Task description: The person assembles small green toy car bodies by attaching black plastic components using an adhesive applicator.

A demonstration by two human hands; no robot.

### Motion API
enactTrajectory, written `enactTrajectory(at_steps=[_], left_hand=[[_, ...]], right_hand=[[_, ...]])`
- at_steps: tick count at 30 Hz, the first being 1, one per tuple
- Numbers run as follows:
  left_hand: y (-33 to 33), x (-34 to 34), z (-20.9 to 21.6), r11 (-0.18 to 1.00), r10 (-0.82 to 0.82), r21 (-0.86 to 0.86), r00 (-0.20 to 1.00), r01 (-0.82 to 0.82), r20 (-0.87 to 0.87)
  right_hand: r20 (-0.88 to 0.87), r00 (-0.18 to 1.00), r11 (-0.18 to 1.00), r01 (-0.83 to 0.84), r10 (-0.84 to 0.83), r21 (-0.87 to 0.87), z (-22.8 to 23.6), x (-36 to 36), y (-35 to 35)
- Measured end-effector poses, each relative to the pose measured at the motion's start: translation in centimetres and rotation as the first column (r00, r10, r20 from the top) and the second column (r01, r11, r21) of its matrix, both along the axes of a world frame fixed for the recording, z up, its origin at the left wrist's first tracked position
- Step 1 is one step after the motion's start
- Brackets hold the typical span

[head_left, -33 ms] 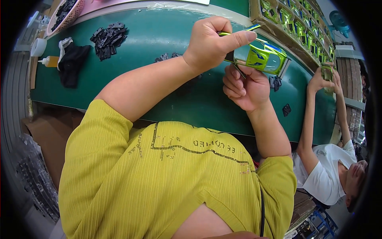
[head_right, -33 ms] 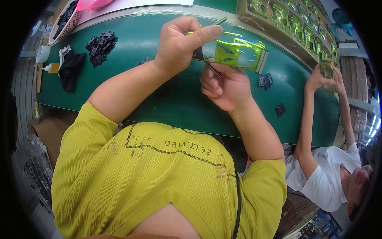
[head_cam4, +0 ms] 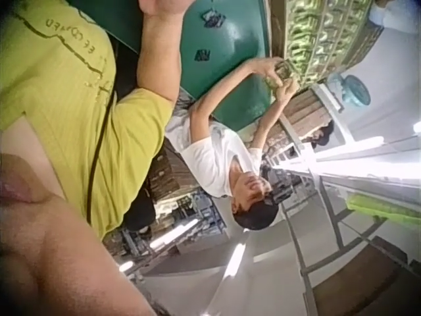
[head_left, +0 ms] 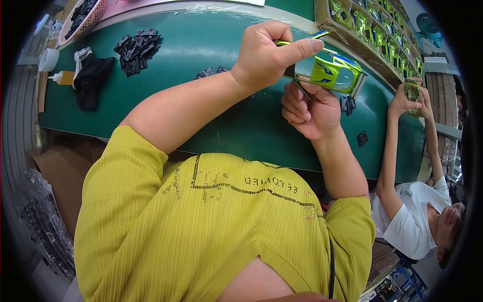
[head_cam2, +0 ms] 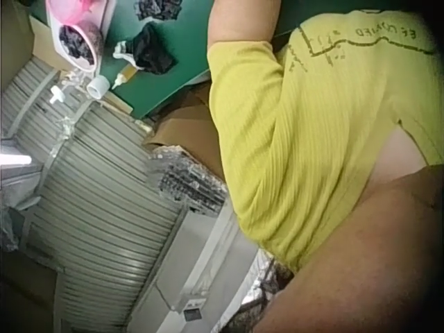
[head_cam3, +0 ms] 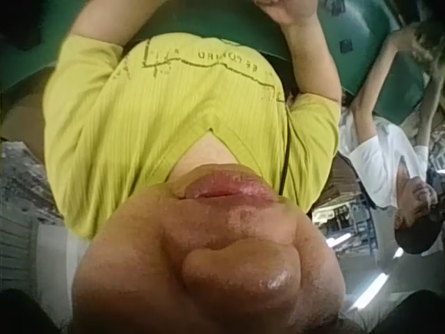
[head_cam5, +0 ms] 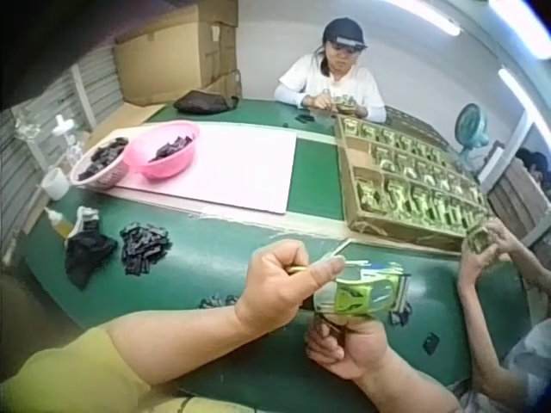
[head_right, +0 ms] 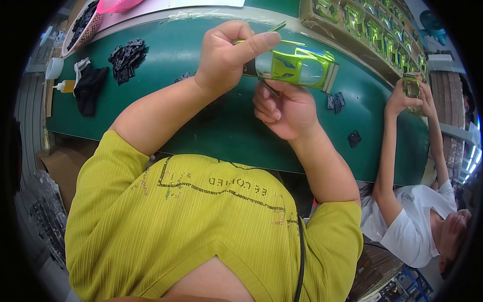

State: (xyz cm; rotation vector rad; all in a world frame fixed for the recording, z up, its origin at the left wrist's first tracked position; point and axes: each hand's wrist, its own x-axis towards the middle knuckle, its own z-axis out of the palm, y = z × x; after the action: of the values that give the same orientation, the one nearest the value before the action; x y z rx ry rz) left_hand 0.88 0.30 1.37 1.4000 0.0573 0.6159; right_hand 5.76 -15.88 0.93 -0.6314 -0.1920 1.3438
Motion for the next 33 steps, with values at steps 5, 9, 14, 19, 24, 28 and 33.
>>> enactTrajectory(at_steps=[5,9,14,19,24,28,33], left_hand=[[0.4,0.5,-0.6,0.953,-0.018,-0.303,0.996,-0.008,-0.082],[0.6,0.8,-0.2,0.876,-0.054,-0.482,0.992,-0.008,-0.115],[0.4,1.1,0.1,0.793,-0.103,-0.609,0.985,-0.004,-0.141],[0.5,1.1,-0.5,0.799,-0.123,-0.601,0.98,0.005,-0.155],[0.0,0.9,-0.6,0.81,-0.138,-0.586,0.972,0.0,-0.191],[-0.1,0.9,-0.4,0.794,-0.113,-0.607,0.974,-0.032,-0.199],[-0.4,0.9,-0.7,0.751,-0.08,-0.656,0.976,-0.074,-0.203]], right_hand=[[0.176,0.975,0.978,0.158,-0.133,-0.136,0.3,-0.2,0.3],[0.765,0.598,0.89,0.45,-0.238,-0.075,0.1,0.5,-0.6],[0.938,-0.284,0.824,0.47,-0.199,0.317,1.3,0.6,-0.2],[0.918,-0.351,0.836,0.434,-0.186,0.336,1.4,0.7,-0.4],[0.883,-0.434,0.872,0.347,-0.177,0.345,1.9,0.8,-0.8],[0.907,-0.375,0.857,0.388,-0.189,0.339,1.3,0.9,-0.6],[0.928,-0.342,0.846,0.441,-0.149,0.299,1.8,0.1,0.2]])
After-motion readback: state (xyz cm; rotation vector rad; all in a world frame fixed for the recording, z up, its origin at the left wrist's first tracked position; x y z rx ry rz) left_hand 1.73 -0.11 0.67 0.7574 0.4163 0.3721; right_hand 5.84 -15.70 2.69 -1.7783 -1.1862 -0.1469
